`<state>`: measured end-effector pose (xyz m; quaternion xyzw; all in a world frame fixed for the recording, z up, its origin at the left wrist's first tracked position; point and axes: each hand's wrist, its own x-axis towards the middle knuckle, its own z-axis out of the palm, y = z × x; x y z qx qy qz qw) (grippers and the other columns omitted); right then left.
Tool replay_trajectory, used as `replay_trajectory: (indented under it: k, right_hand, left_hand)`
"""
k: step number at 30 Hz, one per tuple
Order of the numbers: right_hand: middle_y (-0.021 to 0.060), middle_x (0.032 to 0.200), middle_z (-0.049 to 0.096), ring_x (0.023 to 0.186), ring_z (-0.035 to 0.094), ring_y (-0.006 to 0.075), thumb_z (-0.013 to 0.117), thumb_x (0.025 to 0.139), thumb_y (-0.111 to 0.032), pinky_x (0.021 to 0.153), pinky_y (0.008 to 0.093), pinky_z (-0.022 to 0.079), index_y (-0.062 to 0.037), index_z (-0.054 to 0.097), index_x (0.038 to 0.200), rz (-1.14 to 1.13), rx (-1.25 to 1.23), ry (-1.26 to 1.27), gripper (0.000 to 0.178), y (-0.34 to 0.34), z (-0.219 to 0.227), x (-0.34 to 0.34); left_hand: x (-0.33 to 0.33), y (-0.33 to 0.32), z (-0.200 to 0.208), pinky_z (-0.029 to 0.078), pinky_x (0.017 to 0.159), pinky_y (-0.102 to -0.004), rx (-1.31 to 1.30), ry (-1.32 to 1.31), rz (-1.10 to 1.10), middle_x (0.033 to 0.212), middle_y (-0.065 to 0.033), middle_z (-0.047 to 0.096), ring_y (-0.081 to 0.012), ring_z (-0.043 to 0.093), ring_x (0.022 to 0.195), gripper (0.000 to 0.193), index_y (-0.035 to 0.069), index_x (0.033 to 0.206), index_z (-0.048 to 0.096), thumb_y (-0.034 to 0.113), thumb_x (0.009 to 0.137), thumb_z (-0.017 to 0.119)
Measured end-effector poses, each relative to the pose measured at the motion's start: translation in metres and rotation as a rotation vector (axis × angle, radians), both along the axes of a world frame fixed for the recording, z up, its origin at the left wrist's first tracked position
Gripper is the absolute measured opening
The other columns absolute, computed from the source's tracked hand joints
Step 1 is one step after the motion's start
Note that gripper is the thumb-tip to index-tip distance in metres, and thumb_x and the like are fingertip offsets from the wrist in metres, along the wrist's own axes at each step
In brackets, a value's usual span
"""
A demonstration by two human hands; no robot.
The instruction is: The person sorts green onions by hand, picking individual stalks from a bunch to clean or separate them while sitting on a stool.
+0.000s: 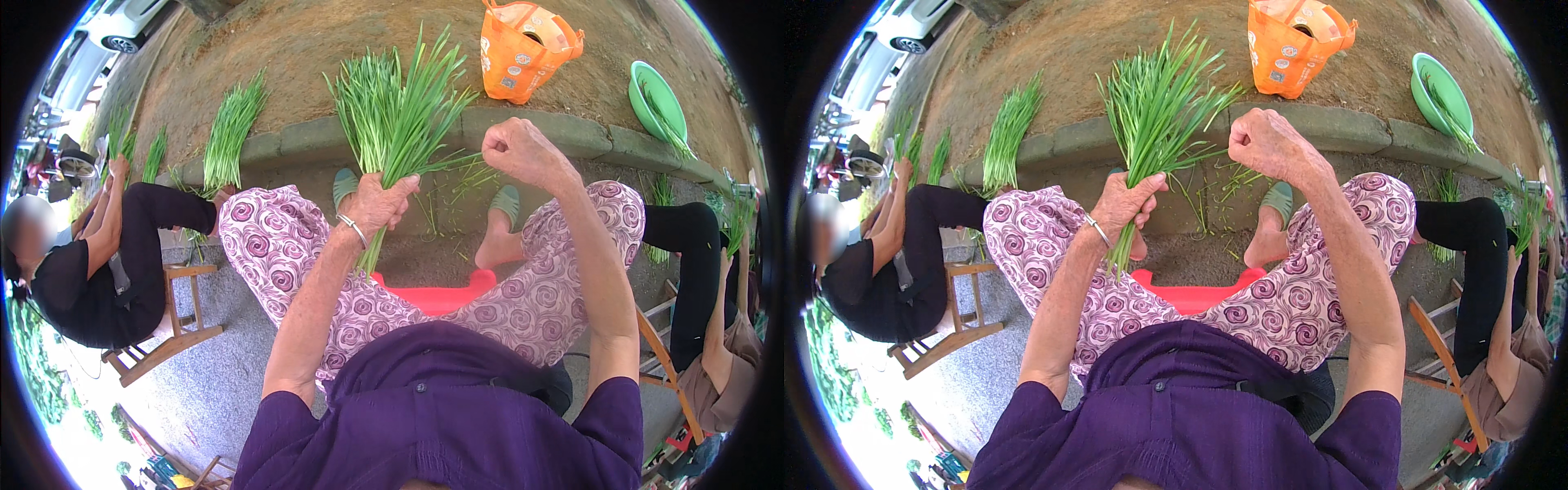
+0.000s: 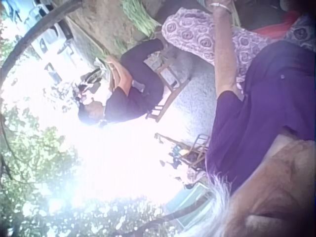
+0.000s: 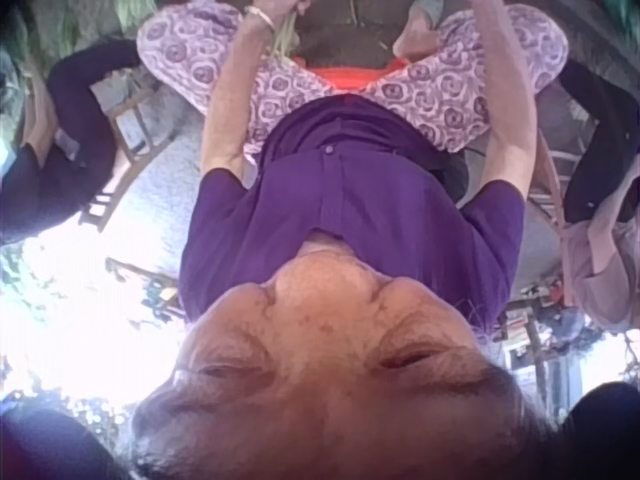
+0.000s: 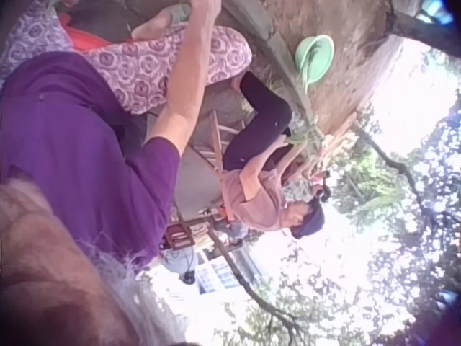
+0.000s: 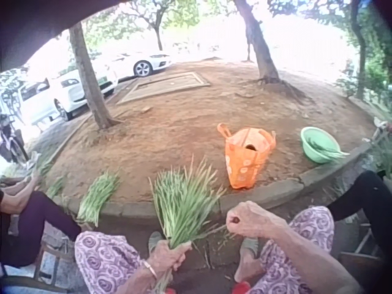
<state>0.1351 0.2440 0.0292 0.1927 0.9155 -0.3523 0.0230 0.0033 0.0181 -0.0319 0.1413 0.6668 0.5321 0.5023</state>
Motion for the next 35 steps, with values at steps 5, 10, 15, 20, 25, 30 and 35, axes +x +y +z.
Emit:
replay_trajectory:
  k: [5, 10, 15, 20, 25, 30, 35]
  right_hand:
    - [0.0099, 0.06, 0.057, 0.057, 0.055, 0.0141, 0.058, 0.075, -0.01, 0.058, 0.0311, 0.046, 0.005, 0.06, 0.074, -0.025, 0.029, 0.095, 0.015, 0.0, -0.003, -0.002]
    - [0.009, 0.06, 0.057, 0.057, 0.054, 0.0136, 0.057, 0.077, -0.011, 0.057, 0.0316, 0.045, 0.0038, 0.059, 0.073, -0.169, 0.037, 0.233, 0.016, -0.002, -0.008, -0.007]
    - [0.0184, 0.063, 0.061, 0.06, 0.063, 0.0305, 0.059, 0.076, -0.018, 0.06, 0.0404, 0.05, -0.0023, 0.065, 0.072, -0.059, 0.157, 0.169, 0.018, 0.011, -0.022, -0.006]
    - [0.0087, 0.092, 0.071, 0.088, 0.068, 0.0242, 0.065, 0.078, -0.016, 0.067, 0.0375, 0.056, -0.0124, 0.072, 0.086, 0.437, 0.672, -0.433, 0.011, -0.049, -0.078, -0.008]
    - [0.0011, 0.092, 0.07, 0.086, 0.067, 0.0243, 0.069, 0.078, -0.023, 0.055, 0.0453, 0.055, -0.0136, 0.072, 0.095, 0.677, 0.821, -0.785, 0.02, -0.065, -0.126, -0.006]
    - [-0.0011, 0.091, 0.07, 0.081, 0.068, 0.0214, 0.067, 0.078, -0.021, 0.052, 0.0446, 0.055, -0.0136, 0.073, 0.088, 0.596, 0.843, -0.969, 0.014, -0.061, -0.161, 0.004]
    - [0.0005, 0.09, 0.071, 0.081, 0.069, 0.0232, 0.067, 0.079, -0.02, 0.052, 0.0475, 0.056, -0.0141, 0.074, 0.09, 0.587, 0.794, -0.888, 0.015, -0.052, -0.152, 0.007]
  left_hand:
    - [0.0, 0.0, 0.002, 0.035, 0.036, -0.0222, 0.012, -0.01, -0.014, 0.055, 0.0004, 0.049, -0.0075, 0.043, 0.042, 0.034, 0.001, 0.086, 0.061, 0.034, 0.088, 0.067]
    - [0.003, 0.002, 0.01, 0.033, 0.037, -0.0213, 0.044, -0.085, -0.021, 0.057, 0.0009, 0.05, -0.0063, 0.041, 0.042, 0.032, -0.001, 0.089, 0.061, 0.03, 0.089, 0.065]
    - [-0.003, 0.001, 0.007, 0.035, 0.038, -0.0218, 0.049, -0.151, 0.043, 0.058, 0.0007, 0.05, -0.0064, 0.041, 0.043, 0.032, -0.001, 0.09, 0.06, 0.031, 0.09, 0.064]
    - [0.003, 0.003, 0.022, 0.035, 0.038, -0.0216, 0.049, -0.188, 0.088, 0.058, 0.0014, 0.049, -0.0063, 0.041, 0.042, 0.029, 0.001, 0.089, 0.059, 0.028, 0.088, 0.067]
    - [0.031, 0.022, 0.046, 0.033, 0.037, -0.0214, 0.081, -0.232, -0.074, 0.056, 0.0037, 0.048, -0.0047, 0.041, 0.041, 0.022, 0.008, 0.079, 0.056, 0.018, 0.08, 0.075]
    - [0.101, 0.053, 0.077, 0.044, 0.058, -0.0267, 0.356, 0.194, -0.327, 0.071, -0.0012, 0.056, -0.0118, 0.049, 0.063, 0.025, 0.0, 0.097, 0.065, 0.02, 0.082, 0.068]
    - [0.161, 0.06, 0.091, 0.032, 0.089, -0.0411, 0.605, 0.596, -0.416, 0.083, -0.0159, 0.065, -0.0259, 0.05, 0.095, 0.019, 0.009, 0.086, 0.069, 0.021, 0.072, 0.065]
